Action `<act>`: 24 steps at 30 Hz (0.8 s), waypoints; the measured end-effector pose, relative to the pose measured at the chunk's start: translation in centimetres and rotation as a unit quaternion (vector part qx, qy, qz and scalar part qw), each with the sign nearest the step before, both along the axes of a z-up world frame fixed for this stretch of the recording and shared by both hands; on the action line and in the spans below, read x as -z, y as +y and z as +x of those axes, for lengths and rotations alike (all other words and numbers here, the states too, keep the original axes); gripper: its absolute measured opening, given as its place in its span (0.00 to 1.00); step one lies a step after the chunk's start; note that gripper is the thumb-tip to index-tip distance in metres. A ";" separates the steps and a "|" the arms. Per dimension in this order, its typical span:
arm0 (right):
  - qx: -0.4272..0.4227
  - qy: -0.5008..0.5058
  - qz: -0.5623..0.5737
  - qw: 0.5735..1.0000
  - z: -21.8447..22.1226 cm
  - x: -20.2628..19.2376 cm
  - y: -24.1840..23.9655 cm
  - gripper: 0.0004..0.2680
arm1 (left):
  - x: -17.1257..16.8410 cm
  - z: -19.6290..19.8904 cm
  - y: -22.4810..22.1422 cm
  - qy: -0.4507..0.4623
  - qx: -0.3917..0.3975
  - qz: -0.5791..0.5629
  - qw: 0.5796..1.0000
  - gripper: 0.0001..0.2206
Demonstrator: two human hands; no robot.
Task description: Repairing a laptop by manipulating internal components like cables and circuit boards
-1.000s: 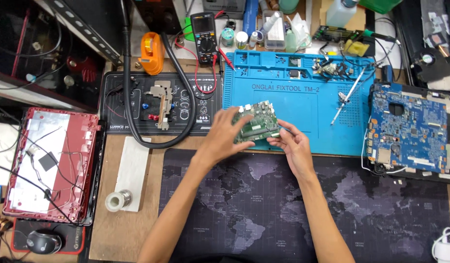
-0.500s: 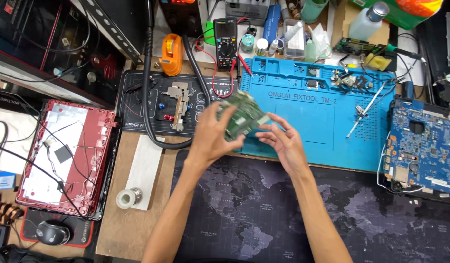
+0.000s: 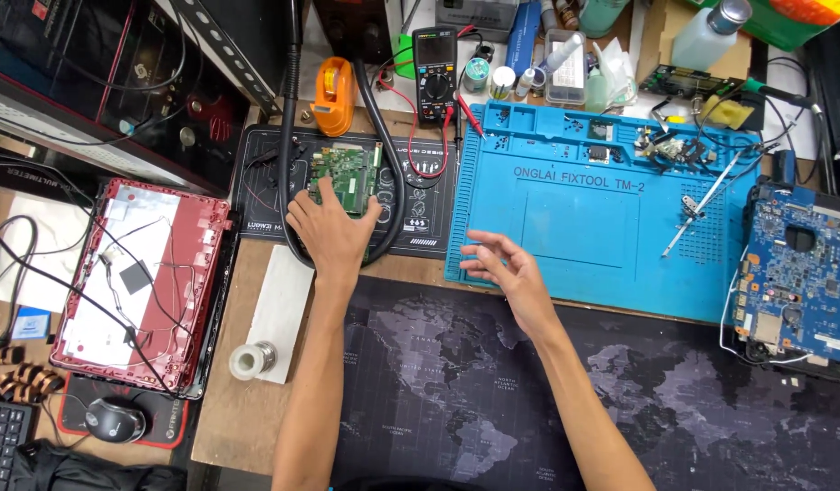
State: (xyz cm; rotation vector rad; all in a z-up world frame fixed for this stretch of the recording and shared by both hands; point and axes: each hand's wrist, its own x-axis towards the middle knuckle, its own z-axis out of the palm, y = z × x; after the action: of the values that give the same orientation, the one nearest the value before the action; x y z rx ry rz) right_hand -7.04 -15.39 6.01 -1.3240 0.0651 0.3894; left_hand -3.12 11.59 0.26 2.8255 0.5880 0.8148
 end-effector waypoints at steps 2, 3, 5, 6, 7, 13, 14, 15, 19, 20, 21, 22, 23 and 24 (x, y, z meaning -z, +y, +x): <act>-0.003 -0.005 -0.010 1.000 -0.2 -0.3 -0.4 0.14 | -0.4 0.3 -0.2 -0.007 -0.003 0.003 1.000 0.30; -0.006 -0.009 -0.022 1.000 -0.3 -0.4 -0.6 0.15 | -0.6 0.5 -0.3 -0.013 -0.006 0.005 1.000 0.30; -0.005 -0.015 -0.027 1.000 -0.4 -0.3 -1.2 0.14 | -0.5 0.9 0.1 -0.015 -0.006 0.015 1.000 0.30; -0.007 -0.019 -0.031 0.999 -0.5 -0.2 -1.4 0.14 | -0.5 1.1 0.3 -0.015 -0.009 0.025 1.000 0.30; -0.004 -0.020 -0.030 0.999 -0.6 -0.2 -1.6 0.14 | -0.4 1.2 0.4 -0.016 -0.006 0.026 1.000 0.30; 0.009 -0.022 -0.036 0.999 -1.4 -1.2 -2.7 0.13 | -0.2 1.3 -0.2 0.047 -0.037 0.040 0.997 0.27; 0.006 -0.028 -0.041 0.999 -1.5 -1.2 -2.9 0.12 | -0.6 1.2 -0.6 0.056 -0.030 0.031 0.997 0.26; 0.004 -0.035 -0.045 0.998 -1.5 -1.3 -3.0 0.12 | -1.0 1.1 -1.0 0.066 -0.024 0.022 0.997 0.26; 0.010 -0.053 -0.078 0.996 -2.3 -0.9 -4.7 0.11 | -3.8 -0.2 -5.0 0.057 0.060 0.004 0.997 0.23; 0.011 -0.057 -0.091 0.994 -2.5 -0.9 -5.6 0.11 | -4.6 -0.5 -6.6 0.052 0.120 -0.049 0.990 0.20; 0.012 -0.061 -0.105 0.993 -2.8 -0.9 -6.5 0.11 | -5.5 -0.8 -8.3 0.047 0.179 -0.102 0.977 0.18; 0.027 -0.059 -0.109 0.992 -3.1 -1.8 -7.3 0.11 | -5.4 -0.7 -9.6 0.049 0.195 -0.105 0.974 0.18; 0.050 -0.077 -0.136 0.986 -3.4 -2.8 -8.1 0.06 | -5.3 -0.6 -11.0 0.033 0.249 -0.138 0.958 0.16; 0.070 -0.093 -0.163 0.980 -3.8 -3.7 -8.9 0.04 | -5.2 -0.7 -12.2 0.019 0.301 -0.172 0.938 0.15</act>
State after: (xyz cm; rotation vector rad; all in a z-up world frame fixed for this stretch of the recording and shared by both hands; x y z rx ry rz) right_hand -10.88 -24.25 9.66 -1.6641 0.0676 0.1363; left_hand -3.84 -0.59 5.51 2.4694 -0.1358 0.4792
